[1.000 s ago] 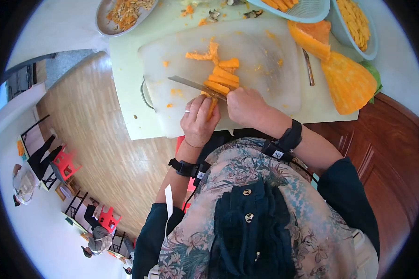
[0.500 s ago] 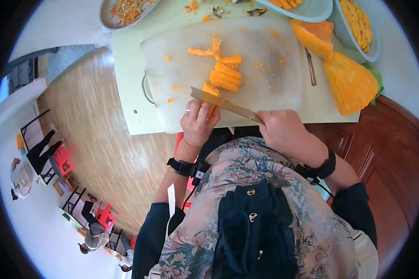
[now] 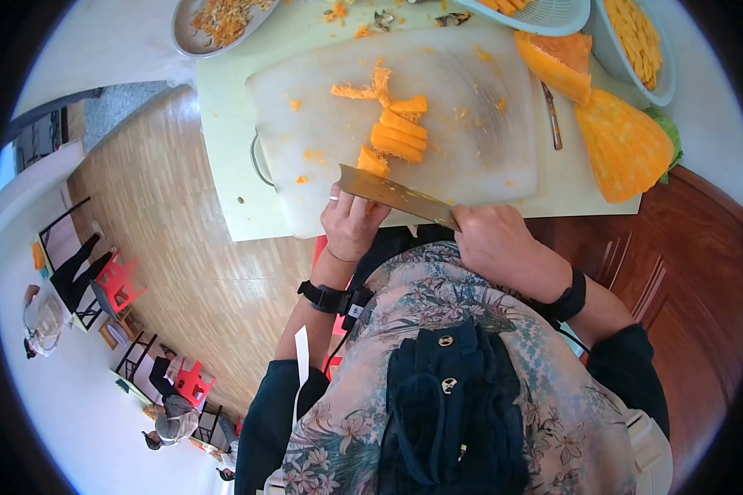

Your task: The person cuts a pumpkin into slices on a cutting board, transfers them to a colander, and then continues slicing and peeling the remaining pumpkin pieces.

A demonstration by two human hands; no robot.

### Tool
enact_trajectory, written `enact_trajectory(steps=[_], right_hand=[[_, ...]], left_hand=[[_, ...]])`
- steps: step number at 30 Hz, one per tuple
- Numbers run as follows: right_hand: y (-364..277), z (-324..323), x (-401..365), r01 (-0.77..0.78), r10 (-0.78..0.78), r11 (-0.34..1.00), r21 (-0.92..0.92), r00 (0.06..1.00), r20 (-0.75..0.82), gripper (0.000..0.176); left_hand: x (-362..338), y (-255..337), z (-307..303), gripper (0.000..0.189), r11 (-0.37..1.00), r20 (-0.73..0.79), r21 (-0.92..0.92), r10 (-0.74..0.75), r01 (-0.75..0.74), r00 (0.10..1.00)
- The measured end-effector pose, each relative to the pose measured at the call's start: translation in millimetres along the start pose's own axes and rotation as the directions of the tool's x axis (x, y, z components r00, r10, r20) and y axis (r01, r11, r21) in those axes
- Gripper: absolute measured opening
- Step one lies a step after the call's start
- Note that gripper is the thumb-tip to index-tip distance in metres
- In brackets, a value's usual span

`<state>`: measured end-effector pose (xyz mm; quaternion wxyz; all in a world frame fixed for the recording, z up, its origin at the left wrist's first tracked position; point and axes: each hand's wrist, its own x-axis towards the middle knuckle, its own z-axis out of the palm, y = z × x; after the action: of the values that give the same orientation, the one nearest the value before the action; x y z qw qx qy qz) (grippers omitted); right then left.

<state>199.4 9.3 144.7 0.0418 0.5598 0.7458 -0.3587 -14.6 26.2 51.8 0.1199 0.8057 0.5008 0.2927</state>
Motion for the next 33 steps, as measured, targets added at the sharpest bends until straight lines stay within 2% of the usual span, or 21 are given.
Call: enact_trajectory(steps=[11, 17, 19, 20, 23, 26, 28, 33], right_hand=[[-6.7, 9.7, 20.4, 0.034, -0.033, 0.999, 0.023, 0.998, -0.055, 0.012], [-14.1, 10.5, 33.0, 0.036, -0.035, 0.999, 0.032, 0.999, -0.042, 0.011], [-16.9, 12.4, 40.1, 0.124, -0.115, 0.988, 0.089, 0.988, -0.102, 0.011], [-19.3, 12.0, 43.8, 0.127, -0.118, 0.988, 0.085, 0.988, -0.103, 0.011], [-26.5, 9.8, 49.6, 0.119, -0.12, 0.993, -0.014, 0.992, -0.051, 0.012], [-26.4, 4.0, 45.3, 0.114, -0.114, 0.993, 0.006, 0.993, -0.022, 0.013], [-26.1, -0.5, 41.0, 0.054, -0.054, 0.999, 0.004, 0.999, -0.002, 0.013], [-23.7, -3.8, 39.1, 0.054, -0.054, 0.998, 0.021, 0.999, -0.009, 0.014]], left_hand=[[-6.4, -4.5, 2.4, 0.037, 1.0, 0.014, -0.009, -0.026, 0.026, 1.0], [-8.4, -8.8, 4.7, 0.04, 0.996, -0.043, -0.071, -0.059, 0.056, 0.997], [-6.2, -7.5, 4.8, 0.042, 0.984, -0.095, -0.093, -0.164, 0.155, 0.982], [-5.7, -7.7, 5.9, 0.042, 0.984, -0.1, -0.092, -0.164, 0.155, 0.981], [-6.3, -8.6, 6.2, 0.043, 0.978, -0.147, -0.101, -0.196, 0.182, 0.969], [-4.1, -4.1, 8.5, 0.041, 0.987, -0.159, -0.051, -0.156, 0.15, 0.975], [-0.2, 0.4, 8.9, 0.036, 0.998, -0.115, 0.003, -0.058, 0.058, 0.992], [5.0, 4.2, 8.0, 0.03, 1.0, -0.111, 0.019, -0.011, 0.013, 0.994]])
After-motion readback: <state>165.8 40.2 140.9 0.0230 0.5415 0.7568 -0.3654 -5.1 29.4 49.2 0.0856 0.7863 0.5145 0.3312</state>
